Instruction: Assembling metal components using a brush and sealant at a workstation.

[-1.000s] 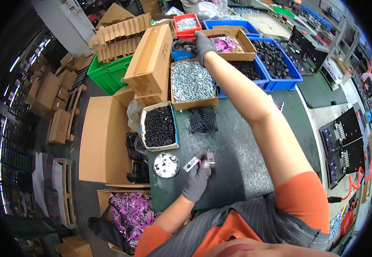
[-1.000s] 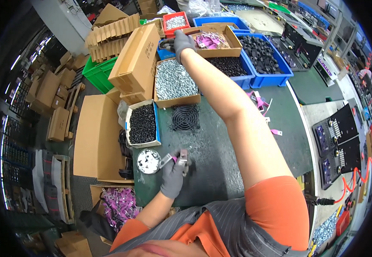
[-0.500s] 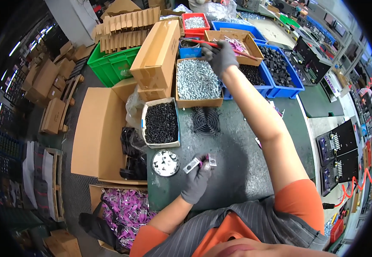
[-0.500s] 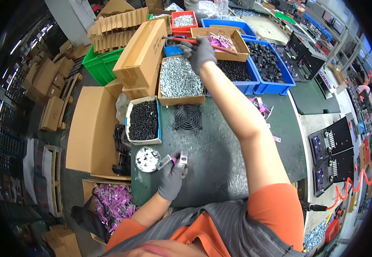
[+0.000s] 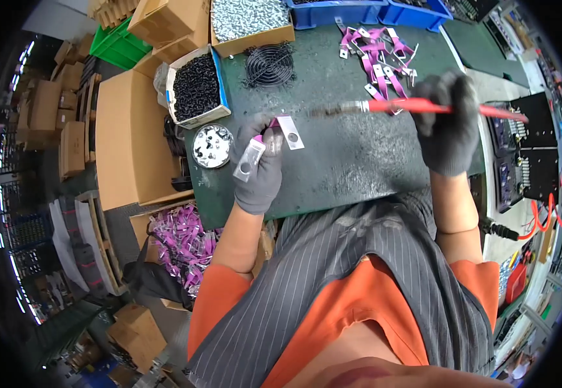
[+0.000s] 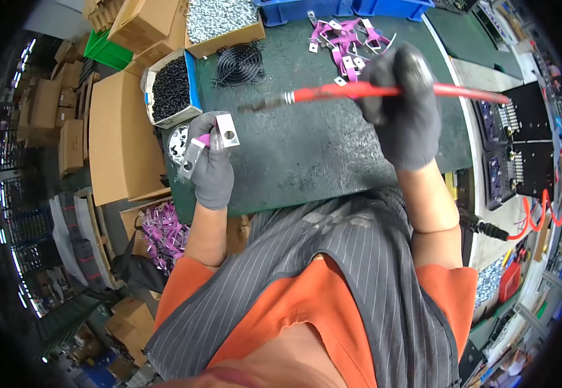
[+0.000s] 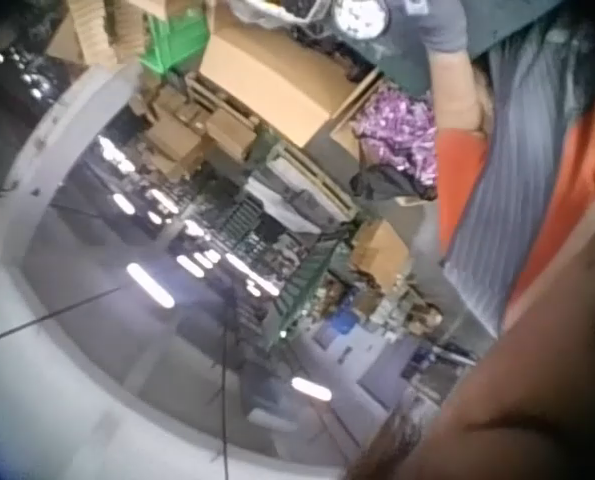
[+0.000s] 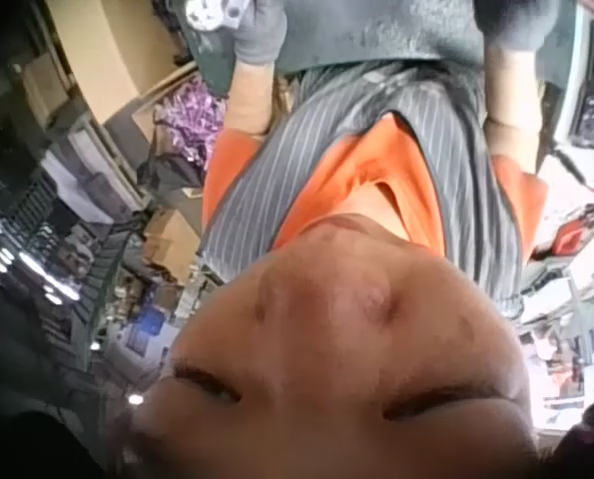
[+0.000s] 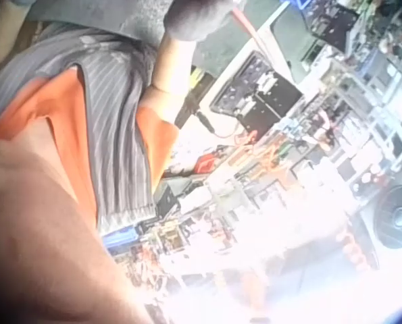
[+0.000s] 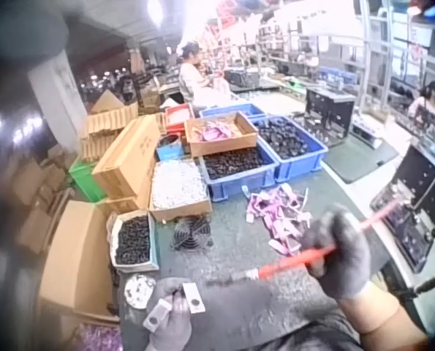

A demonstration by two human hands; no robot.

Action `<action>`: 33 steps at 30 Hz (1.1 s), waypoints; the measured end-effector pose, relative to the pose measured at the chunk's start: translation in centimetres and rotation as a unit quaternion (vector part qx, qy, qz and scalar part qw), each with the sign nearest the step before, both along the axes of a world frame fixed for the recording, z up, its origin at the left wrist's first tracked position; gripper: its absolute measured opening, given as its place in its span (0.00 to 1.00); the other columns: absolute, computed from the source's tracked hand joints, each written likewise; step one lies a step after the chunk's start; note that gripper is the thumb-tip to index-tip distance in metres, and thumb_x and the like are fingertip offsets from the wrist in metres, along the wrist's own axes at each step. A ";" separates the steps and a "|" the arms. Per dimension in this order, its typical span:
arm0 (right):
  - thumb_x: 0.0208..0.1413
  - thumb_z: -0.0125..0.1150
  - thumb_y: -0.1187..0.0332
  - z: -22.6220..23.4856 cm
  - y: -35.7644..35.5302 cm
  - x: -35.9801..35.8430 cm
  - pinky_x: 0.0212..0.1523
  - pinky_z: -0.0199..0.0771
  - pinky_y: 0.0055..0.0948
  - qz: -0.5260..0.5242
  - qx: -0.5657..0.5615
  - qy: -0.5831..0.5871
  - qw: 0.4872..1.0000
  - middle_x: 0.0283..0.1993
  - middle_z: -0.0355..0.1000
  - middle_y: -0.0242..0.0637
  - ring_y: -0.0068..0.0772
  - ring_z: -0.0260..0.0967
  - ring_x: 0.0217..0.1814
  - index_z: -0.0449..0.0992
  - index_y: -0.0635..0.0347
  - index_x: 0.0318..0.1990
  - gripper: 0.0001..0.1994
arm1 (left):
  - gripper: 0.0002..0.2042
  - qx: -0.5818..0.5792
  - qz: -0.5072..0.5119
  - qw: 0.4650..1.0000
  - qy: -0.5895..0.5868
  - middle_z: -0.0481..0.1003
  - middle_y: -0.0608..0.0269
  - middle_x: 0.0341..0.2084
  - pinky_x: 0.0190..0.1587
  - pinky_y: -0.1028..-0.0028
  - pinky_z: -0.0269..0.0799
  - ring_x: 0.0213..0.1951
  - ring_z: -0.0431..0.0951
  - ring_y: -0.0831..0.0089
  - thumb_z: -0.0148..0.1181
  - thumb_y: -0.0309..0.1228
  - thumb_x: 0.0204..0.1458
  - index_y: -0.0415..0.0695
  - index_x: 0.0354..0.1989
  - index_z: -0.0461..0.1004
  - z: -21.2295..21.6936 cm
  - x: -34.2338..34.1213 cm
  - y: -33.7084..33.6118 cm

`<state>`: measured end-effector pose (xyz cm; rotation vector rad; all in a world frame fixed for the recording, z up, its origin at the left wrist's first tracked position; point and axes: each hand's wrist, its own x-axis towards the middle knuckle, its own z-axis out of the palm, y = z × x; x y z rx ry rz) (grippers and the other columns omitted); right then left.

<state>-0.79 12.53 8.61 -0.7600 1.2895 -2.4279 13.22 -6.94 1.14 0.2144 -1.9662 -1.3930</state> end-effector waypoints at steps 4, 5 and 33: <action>0.53 0.48 0.50 -0.2 2.9 2.2 0.15 0.50 0.19 -0.044 0.033 0.111 0.992 0.16 0.56 0.31 0.20 0.52 0.15 0.60 0.58 0.22 0.20 | 0.07 -0.035 -0.020 0.999 0.003 0.72 0.57 0.29 0.35 0.72 0.67 0.30 0.73 0.65 0.50 0.28 0.52 0.39 0.36 0.69 0.8 0.1 1.6; 0.53 0.49 0.50 -0.3 3.5 2.6 0.15 0.51 0.20 -0.046 0.032 0.126 0.990 0.15 0.56 0.31 0.20 0.52 0.15 0.60 0.58 0.21 0.20 | 0.06 -0.038 -0.029 0.999 -0.004 0.71 0.56 0.29 0.34 0.72 0.68 0.30 0.73 0.64 0.50 0.27 0.52 0.39 0.36 0.69 1.1 0.2 2.0; 0.46 0.55 0.61 -0.7 7.9 3.9 0.20 0.63 0.29 0.004 0.019 0.233 0.972 0.18 0.66 0.37 0.33 0.64 0.19 0.69 0.58 0.20 0.12 | 0.10 -0.251 -0.071 0.961 -0.095 0.73 0.54 0.28 0.30 0.68 0.69 0.28 0.74 0.56 0.56 0.23 0.40 0.42 0.34 0.70 1.9 -1.9 5.2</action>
